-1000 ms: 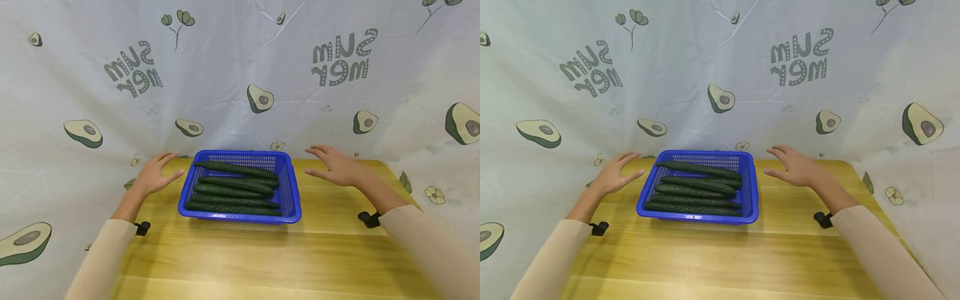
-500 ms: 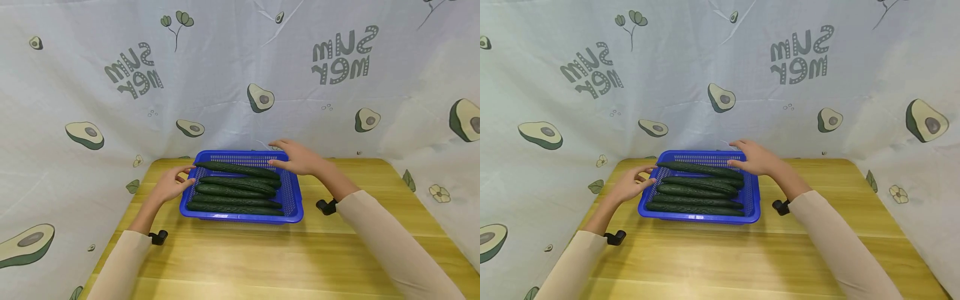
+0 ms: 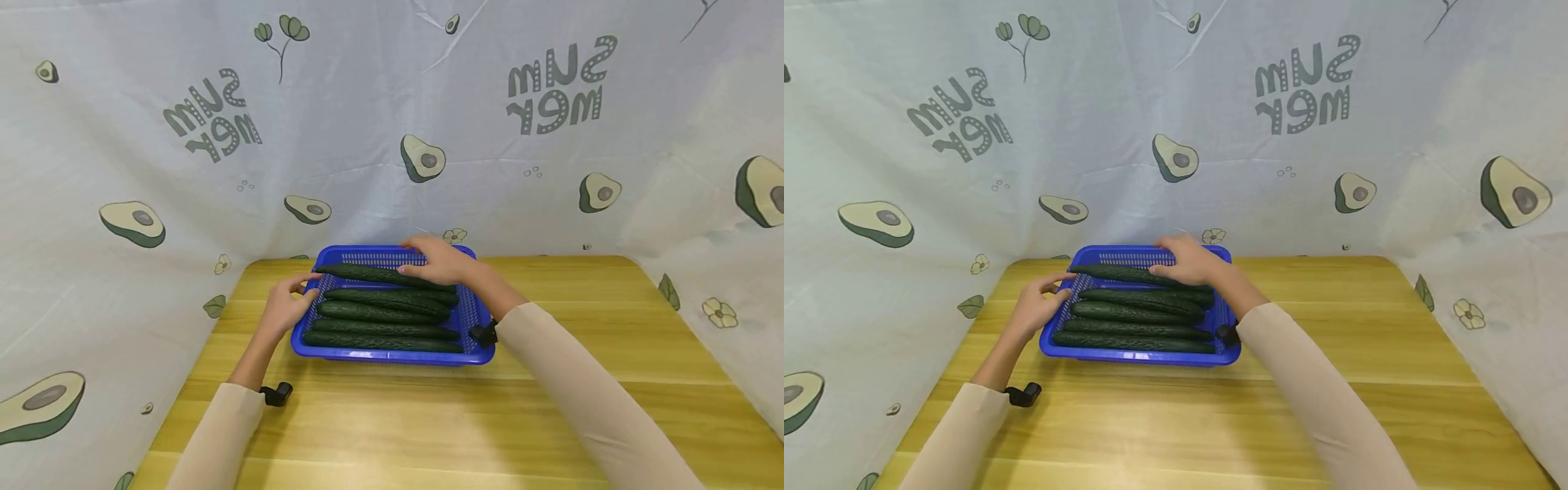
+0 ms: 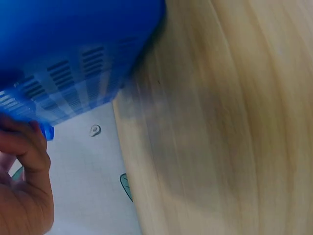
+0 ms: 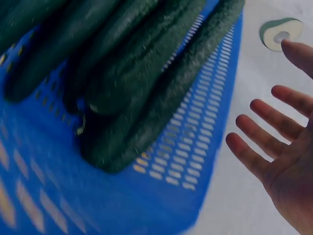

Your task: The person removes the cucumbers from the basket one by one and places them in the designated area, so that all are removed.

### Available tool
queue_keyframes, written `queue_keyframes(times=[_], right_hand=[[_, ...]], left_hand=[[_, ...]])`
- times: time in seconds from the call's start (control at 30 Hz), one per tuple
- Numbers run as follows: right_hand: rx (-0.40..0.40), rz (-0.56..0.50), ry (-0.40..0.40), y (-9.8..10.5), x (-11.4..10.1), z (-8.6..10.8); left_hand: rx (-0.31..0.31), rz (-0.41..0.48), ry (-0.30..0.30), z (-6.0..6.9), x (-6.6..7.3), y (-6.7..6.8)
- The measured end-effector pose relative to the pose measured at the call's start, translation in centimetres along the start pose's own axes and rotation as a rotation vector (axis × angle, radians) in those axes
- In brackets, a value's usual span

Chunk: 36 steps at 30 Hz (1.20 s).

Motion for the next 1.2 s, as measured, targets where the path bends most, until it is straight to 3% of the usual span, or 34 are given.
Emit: queue_keyframes(times=[0.27, 0.63, 0.9, 1.2], right_hand=[[-0.078, 0.023, -0.028, -2.5, 0.1, -1.4], [-0.197, 0.066, -0.107, -4.8, 0.0, -2.6], [-0.133, 0.138, -0.136, -6.1, 0.2, -3.6], [-0.069, 0.110, -0.167, -6.4, 0.6, -4.2]], left_hand=[[0.122, 0.006, -0.001, 0.4, -0.3, -0.9], [0.188, -0.041, -0.032, 0.5, 0.0, -0.6], [0.230, -0.038, -0.023, 0.6, -0.2, -0.6], [0.252, -0.015, -0.030, 0.5, -0.6, -0.9]])
Point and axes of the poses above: each hand's wrist, its own z-axis away from the middle knuckle, its own y-axis out of the back of the hand, x = y × z, the point moved 2 cm from there along -z, towards the middle knuckle, and after that the axes turned 6 degrees about z, right-handed, at the moved point
